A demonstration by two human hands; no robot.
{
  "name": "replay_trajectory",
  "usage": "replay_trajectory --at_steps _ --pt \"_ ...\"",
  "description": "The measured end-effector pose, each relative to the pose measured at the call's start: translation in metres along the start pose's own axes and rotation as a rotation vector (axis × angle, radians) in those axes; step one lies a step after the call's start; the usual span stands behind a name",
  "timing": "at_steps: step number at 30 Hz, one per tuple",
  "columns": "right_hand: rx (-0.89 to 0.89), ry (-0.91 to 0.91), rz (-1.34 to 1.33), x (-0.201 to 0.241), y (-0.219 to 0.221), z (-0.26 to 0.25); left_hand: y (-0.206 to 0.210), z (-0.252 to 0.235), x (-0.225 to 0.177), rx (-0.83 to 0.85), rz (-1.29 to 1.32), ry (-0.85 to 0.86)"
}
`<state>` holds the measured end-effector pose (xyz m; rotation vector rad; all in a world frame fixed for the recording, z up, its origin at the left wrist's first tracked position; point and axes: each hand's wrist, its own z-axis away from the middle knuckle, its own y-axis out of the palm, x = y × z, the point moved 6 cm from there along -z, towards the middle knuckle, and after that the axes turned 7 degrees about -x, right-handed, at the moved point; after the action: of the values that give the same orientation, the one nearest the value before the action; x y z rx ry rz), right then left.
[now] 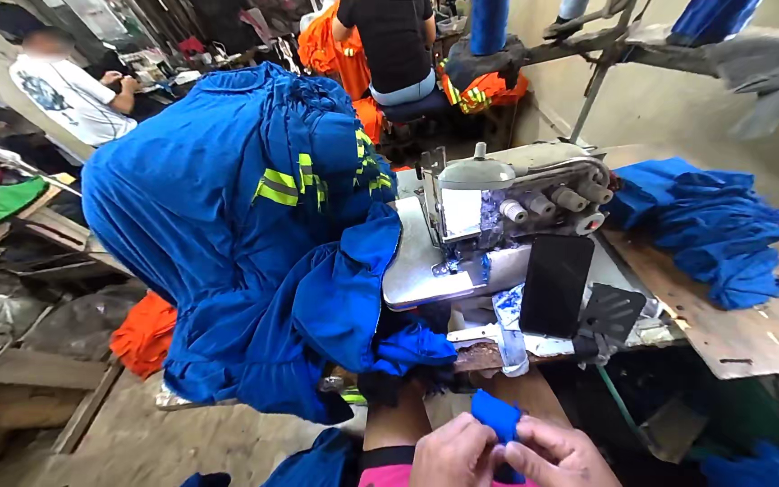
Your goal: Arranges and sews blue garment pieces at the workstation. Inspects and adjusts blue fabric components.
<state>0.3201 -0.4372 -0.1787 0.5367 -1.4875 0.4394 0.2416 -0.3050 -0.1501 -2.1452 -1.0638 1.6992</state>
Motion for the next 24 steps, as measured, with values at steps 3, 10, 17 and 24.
replay_trajectory --at_steps 3,10,17,24 --pt "-0.034 0.047 0.013 -0.001 0.001 0.002 -0.001 -0.001 0.01 0.065 0.227 -0.09" --pt "-0.07 0.033 -0.053 -0.002 -0.003 0.0 -0.004 0.004 0.033 -0.014 0.629 -0.383" --pt "-0.048 -0.026 0.106 0.002 0.004 0.004 -0.017 0.007 -0.018 -0.135 -0.061 0.024" --pt "-0.107 -0.308 0.392 0.011 0.005 0.005 -0.008 0.004 -0.002 -0.067 0.002 -0.111"
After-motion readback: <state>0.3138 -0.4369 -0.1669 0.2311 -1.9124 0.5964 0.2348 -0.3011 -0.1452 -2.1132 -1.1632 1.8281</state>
